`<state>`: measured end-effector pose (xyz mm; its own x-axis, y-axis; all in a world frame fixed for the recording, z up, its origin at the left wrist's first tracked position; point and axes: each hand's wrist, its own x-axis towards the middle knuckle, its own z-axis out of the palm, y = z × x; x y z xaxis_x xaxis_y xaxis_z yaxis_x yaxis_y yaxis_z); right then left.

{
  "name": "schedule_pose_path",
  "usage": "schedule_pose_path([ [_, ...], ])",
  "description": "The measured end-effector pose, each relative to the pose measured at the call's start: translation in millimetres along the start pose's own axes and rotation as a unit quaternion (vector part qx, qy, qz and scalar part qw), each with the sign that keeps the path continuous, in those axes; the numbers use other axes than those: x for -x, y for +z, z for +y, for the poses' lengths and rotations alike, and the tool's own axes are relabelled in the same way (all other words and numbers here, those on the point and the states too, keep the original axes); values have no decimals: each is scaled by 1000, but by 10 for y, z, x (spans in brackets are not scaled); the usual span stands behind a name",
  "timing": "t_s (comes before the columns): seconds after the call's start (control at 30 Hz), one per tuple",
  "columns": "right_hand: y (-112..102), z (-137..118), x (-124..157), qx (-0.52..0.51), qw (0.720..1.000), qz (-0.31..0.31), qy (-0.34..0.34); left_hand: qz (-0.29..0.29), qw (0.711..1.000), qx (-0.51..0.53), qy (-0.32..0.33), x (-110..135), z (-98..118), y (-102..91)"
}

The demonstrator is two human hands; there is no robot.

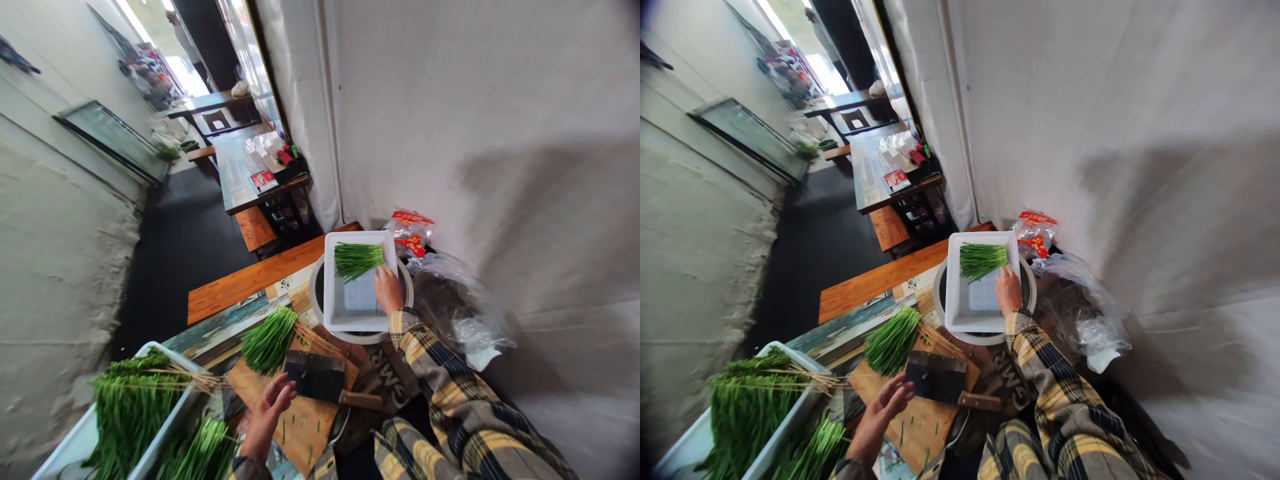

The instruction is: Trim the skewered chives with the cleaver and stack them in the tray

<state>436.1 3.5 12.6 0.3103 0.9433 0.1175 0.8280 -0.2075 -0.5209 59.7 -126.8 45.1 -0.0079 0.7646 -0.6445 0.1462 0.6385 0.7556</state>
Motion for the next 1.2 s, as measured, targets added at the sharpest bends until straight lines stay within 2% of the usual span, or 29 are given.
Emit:
schedule_pose_path([
  [0.13, 64, -24, 50, 30, 997, -57, -44, 5, 1000, -3, -9, -25, -58, -41],
  [0.23, 166, -55, -35, 40, 993, -87, -68, 7, 1000, -9, -14, -35, -42, -47],
  [0.47, 243, -103, -276, 47, 993, -80, -69, 17, 1000, -7, -8, 128, 95, -30],
  [0.6, 177, -65, -250, 52, 992, -89, -79, 28, 1000, 1, -12, 164, 55, -49],
  [0.73, 19, -39, -207, 52, 987, -97, -114, 21, 1000, 6, -19, 140, -34, -71],
  [0.9, -122, -80, -278, 56, 981, -66, -174, 20, 1000, 2, -19, 141, -63, -58],
  [1.03, 18, -42, -448, 100, 971, -55, -208, 26, 1000, 3, -18, 169, -75, -57],
  [1.2, 224, -3, -605, 122, 976, -80, -165, 35, 999, 16, -30, 163, -201, -134],
])
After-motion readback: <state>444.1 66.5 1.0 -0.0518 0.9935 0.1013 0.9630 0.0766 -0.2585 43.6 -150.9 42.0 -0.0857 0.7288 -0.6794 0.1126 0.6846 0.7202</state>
